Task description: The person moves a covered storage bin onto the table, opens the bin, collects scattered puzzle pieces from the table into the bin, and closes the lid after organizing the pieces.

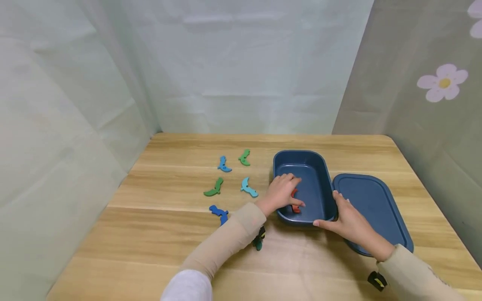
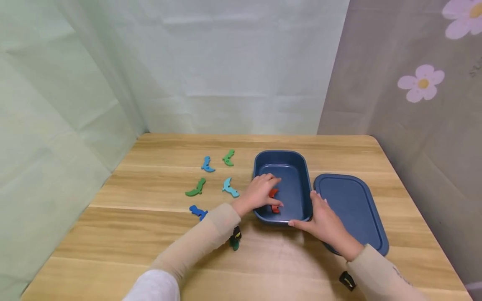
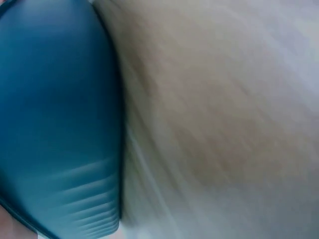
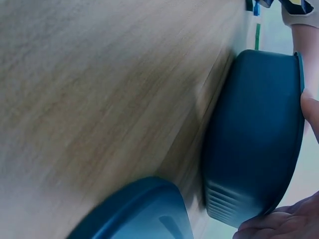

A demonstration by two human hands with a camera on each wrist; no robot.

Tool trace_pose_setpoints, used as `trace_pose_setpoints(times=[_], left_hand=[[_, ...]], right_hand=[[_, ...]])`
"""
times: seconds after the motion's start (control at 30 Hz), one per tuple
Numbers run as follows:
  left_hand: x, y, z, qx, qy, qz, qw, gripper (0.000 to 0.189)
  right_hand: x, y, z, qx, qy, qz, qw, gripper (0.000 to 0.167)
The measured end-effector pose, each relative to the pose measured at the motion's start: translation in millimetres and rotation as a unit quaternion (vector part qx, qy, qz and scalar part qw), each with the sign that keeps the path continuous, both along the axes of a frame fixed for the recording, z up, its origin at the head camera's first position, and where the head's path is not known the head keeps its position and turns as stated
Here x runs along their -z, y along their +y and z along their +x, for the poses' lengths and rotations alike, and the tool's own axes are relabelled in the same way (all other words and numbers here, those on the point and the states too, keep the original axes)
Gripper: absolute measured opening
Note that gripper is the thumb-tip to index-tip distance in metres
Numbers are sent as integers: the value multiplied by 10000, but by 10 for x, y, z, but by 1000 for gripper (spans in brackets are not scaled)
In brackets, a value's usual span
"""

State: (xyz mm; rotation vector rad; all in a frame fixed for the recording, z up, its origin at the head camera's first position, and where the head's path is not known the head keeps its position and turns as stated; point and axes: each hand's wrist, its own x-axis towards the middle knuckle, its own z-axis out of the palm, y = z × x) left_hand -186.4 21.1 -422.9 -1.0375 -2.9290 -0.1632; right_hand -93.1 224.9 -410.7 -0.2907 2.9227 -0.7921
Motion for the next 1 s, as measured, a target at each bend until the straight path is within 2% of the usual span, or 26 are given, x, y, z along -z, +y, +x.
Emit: trace_pose_setpoints(times=[0.1, 0.17, 0.3, 0.4, 0.5, 0.63, 0.7, 0.87, 1.0], left_hand=[[-52, -39, -64, 22, -157, 74, 9998, 75], [-103, -83, -112, 103, -384, 224, 9990, 72], [-225, -202, -223, 311, -919, 751, 9924, 64], [-336, -297, -315, 343, -1020, 1136, 9877, 55], [-419, -419, -415, 15, -918, 1478, 9847, 49], [-446, -561, -582, -652, -890, 1822, 9771, 44], [-449, -629, -689, -905, -887, 1847, 9746, 43], [-451, -714, -915, -1216, -849, 1735, 9736, 40], [-402, -739, -1002, -1354, -844, 1502, 9757, 41]], right_hand=[[-45, -20, -75, -52, -14, 130, 9999, 116], [-73, -35, -119, -67, -42, 210, 9997, 117], [-103, -53, -167, -22, -197, 273, 9994, 121], [-100, -41, -170, 69, -295, 207, 9993, 121], [-75, -20, -158, 114, -292, 16, 9995, 120], [-22, 19, -98, 225, -178, -229, 9993, 119], [-10, 32, -79, 291, -123, -272, 9991, 118], [-12, 58, -4, 451, -84, -340, 9984, 119], [17, 61, 100, 557, -90, -392, 9976, 119]])
